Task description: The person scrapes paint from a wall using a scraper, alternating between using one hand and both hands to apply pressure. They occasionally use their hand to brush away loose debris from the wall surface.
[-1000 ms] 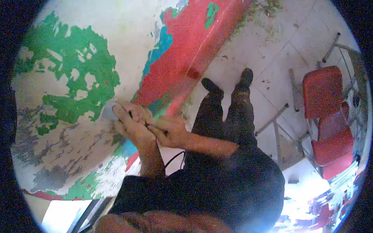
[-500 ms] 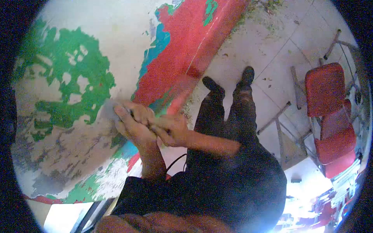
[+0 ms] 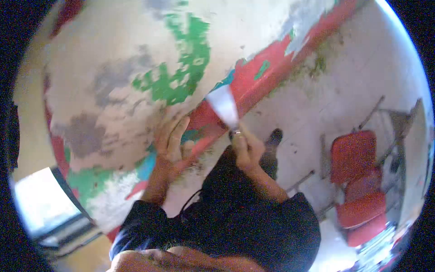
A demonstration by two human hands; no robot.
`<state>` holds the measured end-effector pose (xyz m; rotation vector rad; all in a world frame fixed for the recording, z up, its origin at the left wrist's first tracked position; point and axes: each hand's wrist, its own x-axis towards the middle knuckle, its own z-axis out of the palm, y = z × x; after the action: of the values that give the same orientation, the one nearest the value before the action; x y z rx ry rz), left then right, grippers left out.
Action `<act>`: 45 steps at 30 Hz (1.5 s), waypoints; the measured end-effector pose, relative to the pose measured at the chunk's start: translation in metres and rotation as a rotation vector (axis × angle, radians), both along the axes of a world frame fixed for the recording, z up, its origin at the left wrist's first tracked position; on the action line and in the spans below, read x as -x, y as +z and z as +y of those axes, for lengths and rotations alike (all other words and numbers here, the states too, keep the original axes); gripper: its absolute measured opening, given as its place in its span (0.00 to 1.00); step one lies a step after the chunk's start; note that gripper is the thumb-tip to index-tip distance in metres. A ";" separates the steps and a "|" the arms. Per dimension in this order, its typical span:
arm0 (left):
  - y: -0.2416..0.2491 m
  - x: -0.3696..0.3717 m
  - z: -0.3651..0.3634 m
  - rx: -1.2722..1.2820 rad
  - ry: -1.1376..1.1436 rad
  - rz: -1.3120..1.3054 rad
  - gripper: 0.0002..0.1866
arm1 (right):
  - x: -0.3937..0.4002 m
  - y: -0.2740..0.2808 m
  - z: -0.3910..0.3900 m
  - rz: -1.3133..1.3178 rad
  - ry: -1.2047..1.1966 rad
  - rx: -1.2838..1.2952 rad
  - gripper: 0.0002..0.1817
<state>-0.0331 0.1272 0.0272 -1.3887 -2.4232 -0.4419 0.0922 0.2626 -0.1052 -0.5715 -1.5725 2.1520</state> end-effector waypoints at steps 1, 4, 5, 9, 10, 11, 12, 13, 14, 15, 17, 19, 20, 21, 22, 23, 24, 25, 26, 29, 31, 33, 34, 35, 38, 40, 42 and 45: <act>0.014 0.004 -0.015 0.179 -0.010 0.305 0.19 | -0.006 0.007 0.013 0.046 -0.077 0.008 0.21; 0.032 0.019 -0.060 0.485 0.298 0.692 0.23 | -0.025 0.028 0.045 0.142 -0.245 0.069 0.23; 0.043 0.018 -0.075 0.684 0.331 0.882 0.25 | -0.028 0.036 0.053 0.164 -0.295 0.100 0.23; 0.067 0.017 -0.152 0.391 0.617 1.016 0.26 | -0.041 0.080 0.075 0.114 -0.191 -0.102 0.24; 0.074 0.010 -0.178 0.320 0.674 1.021 0.27 | -0.047 0.092 0.072 0.102 -0.193 -0.124 0.23; 0.080 0.003 -0.205 0.246 0.729 1.024 0.29 | -0.051 0.100 0.070 0.084 -0.198 -0.141 0.23; 0.083 -0.003 -0.228 0.178 0.752 1.022 0.31 | -0.053 0.104 0.065 0.075 -0.182 -0.079 0.23; 0.082 -0.008 -0.242 0.077 0.797 1.008 0.32 | -0.055 0.107 0.065 0.063 -0.167 -0.011 0.23; 0.074 -0.013 -0.260 -0.023 0.839 0.984 0.33 | -0.060 0.109 0.058 0.042 -0.154 0.055 0.22; 0.064 -0.018 -0.272 -0.121 0.874 0.955 0.34 | -0.062 0.112 0.046 0.056 -0.142 0.050 0.22; 0.041 -0.020 -0.282 -0.214 0.932 0.953 0.33 | -0.054 0.116 0.014 0.086 -0.123 0.043 0.23; 0.015 -0.019 -0.287 -0.257 0.956 0.990 0.32 | -0.053 0.126 -0.021 0.035 -0.091 -0.020 0.22; -0.002 -0.020 -0.290 -0.231 0.916 0.974 0.31 | -0.050 0.130 -0.038 0.015 -0.075 -0.043 0.22; -0.023 -0.021 -0.294 -0.202 0.874 0.959 0.31 | -0.046 0.130 -0.055 0.079 0.029 -0.085 0.22; -0.037 -0.025 -0.298 -0.167 0.828 0.941 0.30 | -0.045 0.128 -0.071 0.137 0.132 -0.121 0.22; -0.043 -0.036 -0.295 -0.188 0.800 0.819 0.28 | -0.044 0.124 -0.089 0.192 0.230 -0.152 0.22; -0.046 -0.051 -0.286 -0.205 0.765 0.695 0.27 | -0.043 0.118 -0.108 0.212 0.320 -0.247 0.22; -0.030 -0.067 -0.281 -0.304 0.558 0.446 0.26 | -0.042 0.113 -0.126 0.229 0.409 -0.342 0.22; -0.014 -0.083 -0.276 -0.390 0.349 0.191 0.26 | -0.039 0.124 -0.148 0.190 0.509 -0.338 0.21; -0.012 -0.115 -0.248 -1.013 0.275 -0.456 0.29 | -0.038 0.130 -0.213 0.099 0.662 -0.223 0.20; 0.015 -0.121 -0.240 -1.338 0.331 -0.890 0.30 | -0.036 0.123 -0.255 0.144 0.631 -0.194 0.20; 0.038 -0.119 -0.261 -1.414 0.307 -1.039 0.29 | -0.036 0.121 -0.293 0.212 0.569 -0.246 0.19; 0.043 -0.115 -0.269 -1.456 0.290 -1.107 0.28 | -0.035 0.120 -0.308 0.257 0.523 -0.310 0.19; 0.040 -0.112 -0.280 -1.503 0.305 -1.167 0.26 | -0.036 0.119 -0.321 0.296 0.476 -0.377 0.19; 0.030 -0.099 -0.301 -1.570 0.300 -1.274 0.20 | -0.037 0.097 -0.348 0.309 0.374 -0.466 0.18; 0.020 -0.098 -0.306 -1.529 0.238 -1.260 0.18 | -0.038 0.095 -0.358 0.272 0.326 -0.439 0.16; 0.028 -0.094 -0.308 -1.498 0.235 -1.266 0.18 | -0.040 0.096 -0.365 0.260 0.294 -0.455 0.15; 0.025 -0.091 -0.309 -1.475 0.218 -1.265 0.19 | -0.032 0.091 -0.367 0.285 0.259 -0.504 0.14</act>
<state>0.0580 -0.1814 0.0518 -0.0400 -1.6387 -2.7940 0.1237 -0.1040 -0.0141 0.1007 -1.9966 1.7884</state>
